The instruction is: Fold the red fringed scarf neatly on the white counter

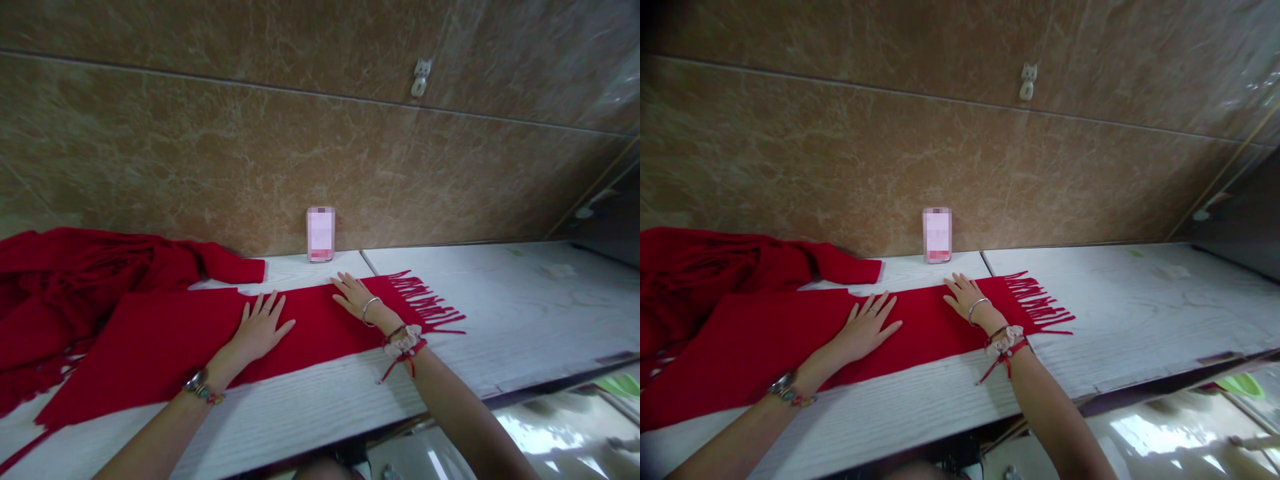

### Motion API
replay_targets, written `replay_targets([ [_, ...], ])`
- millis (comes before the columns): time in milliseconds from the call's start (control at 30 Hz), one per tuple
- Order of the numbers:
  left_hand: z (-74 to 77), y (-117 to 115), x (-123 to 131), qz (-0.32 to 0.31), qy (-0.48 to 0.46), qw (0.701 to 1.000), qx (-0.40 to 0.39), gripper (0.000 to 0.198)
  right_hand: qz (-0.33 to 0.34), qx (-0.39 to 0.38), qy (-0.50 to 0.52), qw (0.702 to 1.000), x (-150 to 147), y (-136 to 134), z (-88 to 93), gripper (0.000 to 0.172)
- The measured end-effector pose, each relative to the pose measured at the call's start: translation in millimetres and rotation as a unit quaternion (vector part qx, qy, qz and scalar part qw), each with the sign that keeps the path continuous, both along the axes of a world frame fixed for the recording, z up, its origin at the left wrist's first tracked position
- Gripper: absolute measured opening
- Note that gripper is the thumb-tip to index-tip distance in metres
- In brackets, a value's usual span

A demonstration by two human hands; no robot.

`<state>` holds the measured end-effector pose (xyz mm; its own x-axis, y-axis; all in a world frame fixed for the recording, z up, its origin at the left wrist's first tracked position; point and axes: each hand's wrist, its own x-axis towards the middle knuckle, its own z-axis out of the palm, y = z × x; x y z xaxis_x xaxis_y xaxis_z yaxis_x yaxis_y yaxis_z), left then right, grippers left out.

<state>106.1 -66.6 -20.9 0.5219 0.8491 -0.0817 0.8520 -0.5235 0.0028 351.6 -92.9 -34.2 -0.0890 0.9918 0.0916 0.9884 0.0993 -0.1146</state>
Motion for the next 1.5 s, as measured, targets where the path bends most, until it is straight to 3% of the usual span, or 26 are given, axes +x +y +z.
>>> replay_targets([
  [100, -0.2, 0.1, 0.1, -0.001, -0.001, 1.000, -0.001, 0.064, 0.049, -0.014, 0.002, 0.999, -9.6, -0.5, 0.5, 0.050],
  [200, -0.3, 0.3, 0.4, -0.003, 0.000, 1.000, 0.001, 0.063, 0.038, -0.045, -0.015, 0.998, -9.6, -0.9, 2.1, 0.048],
  [467, 1.1, -0.1, 0.5, -0.002, 0.013, 1.000, 0.002, 0.061, -0.145, -0.065, -0.049, 0.986, 19.6, -5.0, 7.7, 0.049],
  [533, 0.3, 0.1, 0.5, -0.001, 0.012, 1.000, 0.005, 0.061, -0.156, -0.047, -0.049, 0.985, 19.3, -5.8, 8.8, 0.050],
  [767, -2.6, 1.2, 0.6, 0.002, 0.005, 1.000, 0.007, 0.061, 0.034, -0.041, -0.029, 0.998, -14.6, -5.8, 8.1, 0.050],
  [867, -1.9, 0.6, 0.9, 0.003, 0.006, 1.000, 0.004, 0.061, 0.053, -0.053, -0.029, 0.997, -16.3, -4.8, 4.2, 0.050],
  [967, -0.7, 0.1, 0.9, 0.003, 0.007, 1.000, -0.003, 0.061, 0.011, -0.060, -0.033, 0.998, -1.1, -2.6, 0.8, 0.050],
  [1133, -1.0, 0.7, 0.2, 0.002, 0.009, 1.000, -0.001, 0.061, -0.117, -0.068, -0.044, 0.990, 34.8, -1.2, -2.8, 0.050],
  [1233, -0.6, 0.3, -0.3, 0.002, 0.008, 1.000, -0.001, 0.061, -0.157, -0.048, -0.039, 0.986, 41.6, -1.1, -5.1, 0.054],
  [1333, 1.2, -1.1, -0.2, -0.001, 0.006, 1.000, -0.009, 0.062, -0.110, -0.016, -0.026, 0.993, 30.6, 0.8, -7.0, 0.056],
  [1500, 3.6, -2.5, 0.8, -0.001, 0.003, 1.000, -0.008, 0.062, 0.062, 0.009, 0.007, 0.998, -3.2, 1.9, -7.9, 0.058],
])
